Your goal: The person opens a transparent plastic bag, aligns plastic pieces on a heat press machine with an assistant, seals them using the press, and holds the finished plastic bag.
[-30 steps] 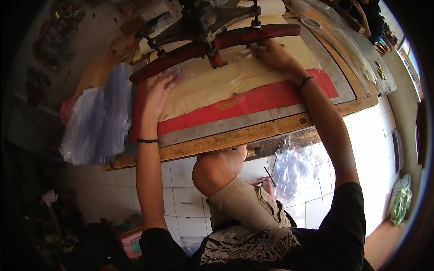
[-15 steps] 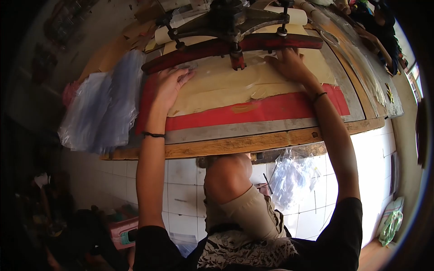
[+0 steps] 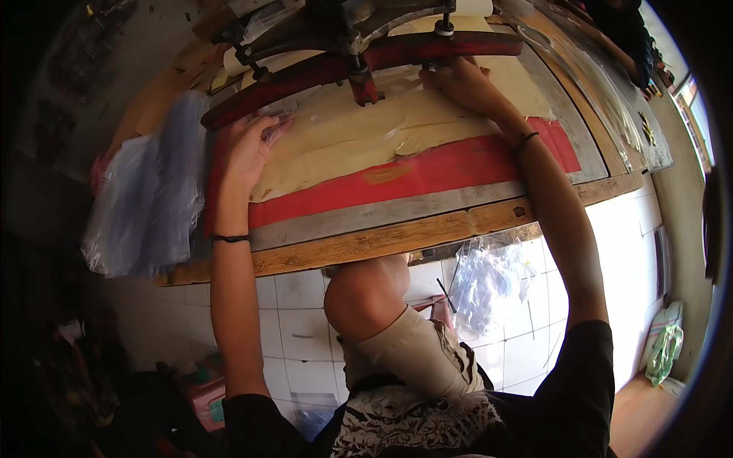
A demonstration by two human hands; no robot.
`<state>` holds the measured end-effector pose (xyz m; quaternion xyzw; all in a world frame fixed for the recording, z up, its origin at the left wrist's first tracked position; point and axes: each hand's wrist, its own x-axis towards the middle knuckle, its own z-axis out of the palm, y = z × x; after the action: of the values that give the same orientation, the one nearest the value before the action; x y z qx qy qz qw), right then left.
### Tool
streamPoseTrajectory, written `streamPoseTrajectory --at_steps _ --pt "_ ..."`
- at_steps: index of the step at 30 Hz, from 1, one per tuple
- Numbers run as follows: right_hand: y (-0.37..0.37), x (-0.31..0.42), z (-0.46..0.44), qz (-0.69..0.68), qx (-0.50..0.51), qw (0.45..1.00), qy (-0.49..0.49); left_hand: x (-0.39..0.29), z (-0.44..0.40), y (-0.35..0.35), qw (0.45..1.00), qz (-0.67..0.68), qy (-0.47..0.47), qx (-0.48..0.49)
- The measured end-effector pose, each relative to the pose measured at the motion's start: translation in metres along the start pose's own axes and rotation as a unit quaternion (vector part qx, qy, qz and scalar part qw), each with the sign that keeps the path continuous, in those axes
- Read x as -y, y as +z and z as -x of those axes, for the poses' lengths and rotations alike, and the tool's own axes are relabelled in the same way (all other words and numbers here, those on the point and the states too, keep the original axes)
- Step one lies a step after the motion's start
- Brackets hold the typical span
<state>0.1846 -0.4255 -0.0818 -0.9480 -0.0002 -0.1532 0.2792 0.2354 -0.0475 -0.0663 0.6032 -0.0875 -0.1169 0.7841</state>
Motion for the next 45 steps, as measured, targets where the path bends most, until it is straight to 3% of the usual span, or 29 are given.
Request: streamPoseTrajectory --at_steps 6,15,26,29,33,45 --pt "-0.001 -0.001 -0.001 -0.025 0.011 1.0 0.008 -0.001 0.0 -0.001 1.0 -0.002 0.002 0.008" --pt "-0.019 0.007 0.003 -0.199 0.087 0.973 0.078 -0.002 0.001 0.0 0.999 0.036 0.003 -0.012" --pt "-0.021 0.006 0.004 -0.16 0.073 0.982 0.075 -0.007 0.009 0.004 1.0 0.012 -0.007 -0.019" --pt "-0.02 0.003 0.004 -0.173 0.064 0.98 0.069 0.0 0.004 -0.007 0.999 -0.017 0.012 0.034" --pt "-0.019 -0.001 0.004 -0.173 0.051 0.98 0.088 -0.005 0.009 -0.001 0.999 -0.014 0.007 0.033" --pt "-0.038 0.001 0.009 -0.216 0.155 0.963 0.042 -0.008 0.013 0.0 0.999 -0.026 -0.014 0.041"
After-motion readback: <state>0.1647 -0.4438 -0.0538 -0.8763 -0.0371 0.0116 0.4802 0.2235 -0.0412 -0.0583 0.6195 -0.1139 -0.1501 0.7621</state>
